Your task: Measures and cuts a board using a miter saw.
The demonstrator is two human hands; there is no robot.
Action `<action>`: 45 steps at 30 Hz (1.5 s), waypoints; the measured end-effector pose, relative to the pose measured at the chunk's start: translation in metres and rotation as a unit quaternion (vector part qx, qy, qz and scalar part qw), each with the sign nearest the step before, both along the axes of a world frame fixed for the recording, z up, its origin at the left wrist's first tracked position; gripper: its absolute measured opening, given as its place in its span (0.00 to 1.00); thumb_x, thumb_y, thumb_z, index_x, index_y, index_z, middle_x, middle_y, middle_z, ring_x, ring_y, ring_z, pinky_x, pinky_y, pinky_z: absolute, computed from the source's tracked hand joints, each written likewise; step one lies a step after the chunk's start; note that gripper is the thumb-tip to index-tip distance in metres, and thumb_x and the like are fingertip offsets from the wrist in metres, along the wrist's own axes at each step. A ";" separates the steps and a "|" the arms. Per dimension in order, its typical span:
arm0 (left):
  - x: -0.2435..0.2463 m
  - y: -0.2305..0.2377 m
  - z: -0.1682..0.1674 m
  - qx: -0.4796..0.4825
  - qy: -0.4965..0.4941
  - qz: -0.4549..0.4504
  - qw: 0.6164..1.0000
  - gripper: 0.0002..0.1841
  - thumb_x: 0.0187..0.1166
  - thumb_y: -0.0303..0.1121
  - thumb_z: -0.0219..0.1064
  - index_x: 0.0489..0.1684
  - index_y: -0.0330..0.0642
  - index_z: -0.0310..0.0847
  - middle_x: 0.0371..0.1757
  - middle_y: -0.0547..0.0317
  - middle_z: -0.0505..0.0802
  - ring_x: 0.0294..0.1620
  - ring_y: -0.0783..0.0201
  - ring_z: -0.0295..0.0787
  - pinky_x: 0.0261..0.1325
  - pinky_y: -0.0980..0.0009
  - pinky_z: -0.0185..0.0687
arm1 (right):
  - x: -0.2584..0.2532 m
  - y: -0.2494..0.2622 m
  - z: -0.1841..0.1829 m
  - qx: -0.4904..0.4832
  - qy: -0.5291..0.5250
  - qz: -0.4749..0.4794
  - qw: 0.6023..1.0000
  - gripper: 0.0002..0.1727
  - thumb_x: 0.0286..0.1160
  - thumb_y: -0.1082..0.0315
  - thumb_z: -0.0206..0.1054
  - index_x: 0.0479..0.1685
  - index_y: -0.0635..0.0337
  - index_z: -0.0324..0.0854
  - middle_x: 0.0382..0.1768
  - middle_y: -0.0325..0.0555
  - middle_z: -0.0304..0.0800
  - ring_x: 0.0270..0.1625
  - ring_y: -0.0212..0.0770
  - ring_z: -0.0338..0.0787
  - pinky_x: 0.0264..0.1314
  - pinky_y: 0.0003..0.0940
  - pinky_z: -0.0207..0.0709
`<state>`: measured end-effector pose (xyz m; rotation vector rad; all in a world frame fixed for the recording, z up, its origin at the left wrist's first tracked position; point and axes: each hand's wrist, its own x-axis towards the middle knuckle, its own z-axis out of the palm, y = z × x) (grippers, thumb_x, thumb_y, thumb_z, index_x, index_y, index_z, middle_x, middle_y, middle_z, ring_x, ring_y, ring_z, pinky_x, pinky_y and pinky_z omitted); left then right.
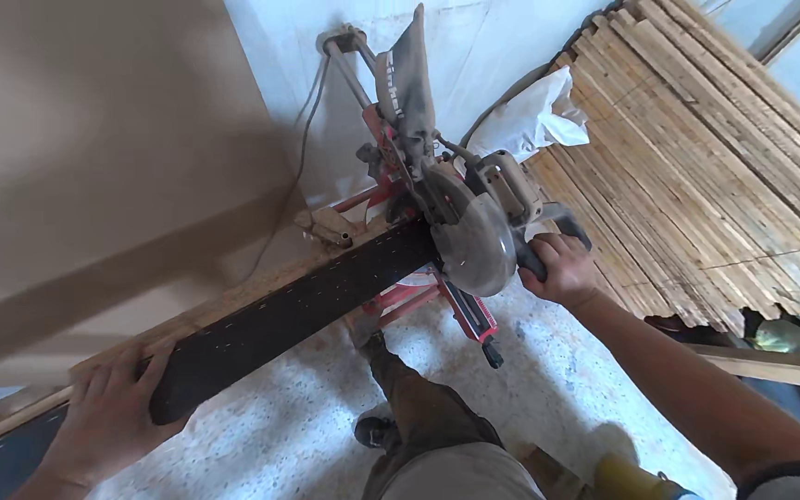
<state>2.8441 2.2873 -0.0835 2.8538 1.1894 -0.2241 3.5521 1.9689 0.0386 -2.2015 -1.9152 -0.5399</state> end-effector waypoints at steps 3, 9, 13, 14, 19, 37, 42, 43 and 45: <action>0.000 -0.001 0.004 0.003 0.001 -0.004 1.000 0.74 0.27 0.80 0.71 0.94 0.57 0.55 0.85 0.34 0.70 0.81 0.30 0.69 0.78 0.30 0.59 | -0.004 -0.001 0.013 -0.025 0.019 -0.003 1.000 0.37 0.70 0.34 0.54 0.53 0.59 0.86 0.54 0.57 0.91 0.52 0.58 0.91 0.54 0.58 0.83; 0.002 -0.001 0.012 -0.001 0.003 -0.004 1.000 0.74 0.31 0.79 0.73 0.95 0.56 0.51 0.87 0.36 0.69 0.82 0.31 0.67 0.80 0.31 0.58 | 0.002 0.045 0.134 0.065 -0.020 -0.004 0.998 0.44 0.78 0.24 0.40 0.61 0.49 0.87 0.63 0.53 0.91 0.64 0.59 0.88 0.65 0.63 0.74; 0.007 -0.003 0.017 0.002 0.009 -0.006 1.000 0.75 0.29 0.77 0.75 0.95 0.55 0.51 0.88 0.37 0.68 0.84 0.33 0.66 0.83 0.33 0.58 | 0.010 0.109 0.214 0.098 0.007 -0.039 0.994 0.45 0.81 0.24 0.40 0.71 0.49 0.83 0.71 0.55 0.85 0.74 0.60 0.81 0.79 0.65 0.65; 0.008 -0.004 0.019 0.010 0.008 -0.009 1.000 0.75 0.29 0.77 0.76 0.95 0.53 0.51 0.88 0.37 0.68 0.85 0.33 0.66 0.83 0.34 0.58 | 0.010 0.115 0.227 0.122 0.034 -0.049 0.991 0.44 0.82 0.26 0.42 0.77 0.49 0.80 0.76 0.54 0.81 0.79 0.58 0.78 0.83 0.63 0.62; 0.010 -0.014 0.022 0.020 -0.002 0.014 1.000 0.77 0.26 0.71 0.81 0.95 0.48 0.51 0.90 0.32 0.62 0.89 0.31 0.58 0.88 0.34 0.48 | 0.011 0.053 0.169 0.248 0.249 -0.201 0.914 0.30 0.93 0.46 0.46 0.71 0.60 0.80 0.64 0.52 0.87 0.67 0.42 0.87 0.73 0.45 0.80; 0.047 -0.095 0.061 -0.017 0.138 0.131 0.982 0.59 0.52 0.32 0.84 0.92 0.29 0.49 0.88 0.28 0.64 0.88 0.34 0.62 0.87 0.44 0.62 | -0.069 0.089 -0.120 0.054 0.771 -0.251 0.583 0.15 0.82 0.58 0.67 0.55 0.61 0.86 0.41 0.48 0.94 0.40 0.41 0.92 0.44 0.42 0.87; 0.050 -0.072 0.078 -0.119 0.181 0.133 0.967 0.71 0.34 0.51 0.90 0.93 0.41 0.52 0.84 0.33 0.72 0.83 0.33 0.66 0.81 0.39 0.67 | -0.064 0.011 -0.082 -0.016 0.781 -0.257 0.568 0.24 0.81 0.48 0.65 0.63 0.57 0.84 0.43 0.47 0.91 0.41 0.40 0.90 0.49 0.43 0.86; 0.051 -0.076 0.083 -0.156 0.188 0.136 0.960 0.71 0.35 0.53 0.89 0.93 0.42 0.52 0.84 0.34 0.72 0.84 0.34 0.66 0.82 0.39 0.67 | -0.061 -0.012 -0.077 -0.066 0.767 -0.258 0.584 0.24 0.79 0.48 0.67 0.61 0.59 0.85 0.44 0.48 0.92 0.44 0.42 0.91 0.52 0.45 0.87; 0.050 -0.093 0.098 -0.224 0.171 0.161 0.946 0.66 0.37 0.55 0.87 0.92 0.45 0.58 0.83 0.39 0.74 0.84 0.37 0.66 0.82 0.41 0.68 | -0.066 -0.044 -0.068 -0.186 0.705 -0.249 0.638 0.21 0.76 0.49 0.70 0.49 0.60 0.87 0.36 0.46 0.91 0.38 0.41 0.89 0.46 0.45 0.84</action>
